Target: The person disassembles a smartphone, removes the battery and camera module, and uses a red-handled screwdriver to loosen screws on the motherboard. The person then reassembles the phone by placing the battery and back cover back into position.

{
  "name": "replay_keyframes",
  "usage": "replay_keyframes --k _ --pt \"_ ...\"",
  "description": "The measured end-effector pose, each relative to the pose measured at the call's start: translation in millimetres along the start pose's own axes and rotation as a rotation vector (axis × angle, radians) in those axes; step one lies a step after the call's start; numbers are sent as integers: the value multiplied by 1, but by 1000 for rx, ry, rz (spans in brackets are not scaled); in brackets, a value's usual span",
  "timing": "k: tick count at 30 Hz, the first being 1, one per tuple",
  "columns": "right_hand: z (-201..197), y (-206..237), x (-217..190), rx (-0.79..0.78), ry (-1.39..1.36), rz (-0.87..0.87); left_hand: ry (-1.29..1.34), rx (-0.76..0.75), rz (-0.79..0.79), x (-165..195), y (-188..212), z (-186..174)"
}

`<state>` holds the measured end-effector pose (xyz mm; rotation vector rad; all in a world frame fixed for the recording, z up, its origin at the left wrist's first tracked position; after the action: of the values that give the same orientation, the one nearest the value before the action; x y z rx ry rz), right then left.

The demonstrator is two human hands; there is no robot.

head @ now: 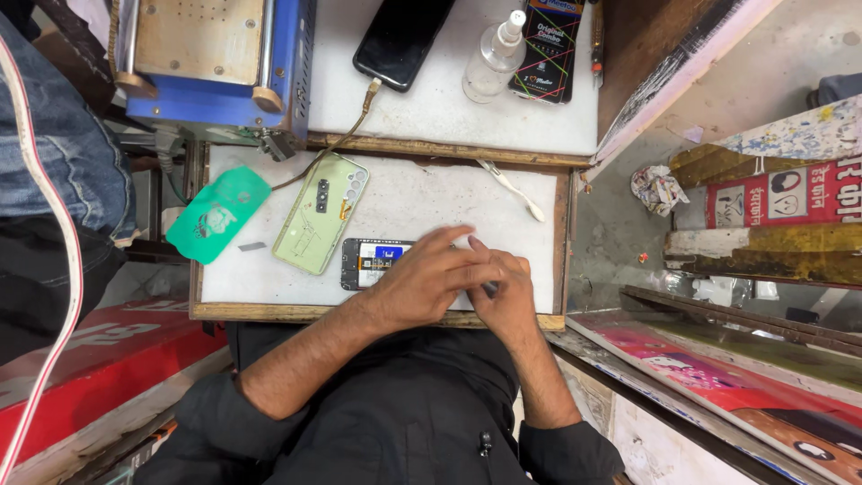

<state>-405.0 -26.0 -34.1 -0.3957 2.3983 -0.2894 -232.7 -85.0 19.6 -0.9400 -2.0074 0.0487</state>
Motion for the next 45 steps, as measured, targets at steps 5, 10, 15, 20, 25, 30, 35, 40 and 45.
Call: replay_keyframes --k 5,10,15,20,25,30,35,40,45 --pt "0 0 -1 3 -35 -8 121 -77 -106 -4 0 2" --pt "3 2 3 -5 -14 1 21 22 -59 -1 0 1" --pt "1 1 -1 20 47 -105 -30 19 43 1 2 3" --pt "-1 -3 -5 20 -9 -19 40 -45 -91 -5 2 5" --pt "-1 -4 -4 -28 -10 10 -5 45 -20 -11 5 5" --pt "-3 -2 -8 -5 -18 -10 40 -21 -91 -20 10 11" --pt "-5 -8 -15 -59 1 47 65 -21 -85 -19 11 5" --pt "-8 -16 -26 -99 28 -117 401 155 -685 -38 40 -23" --pt "-6 -19 -30 -151 52 -124 476 447 -634 -56 90 -74"
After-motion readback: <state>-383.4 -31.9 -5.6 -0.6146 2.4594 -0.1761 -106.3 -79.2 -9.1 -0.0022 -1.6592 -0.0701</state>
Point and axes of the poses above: each hand's wrist, its own y-axis away from the middle knuckle, its own z-axis out of the palm, x = y × z, the point moved 3 cm from there along -y, towards the middle knuckle, and after that the axes turned 14 degrees about -z, right-handed, at the moved point
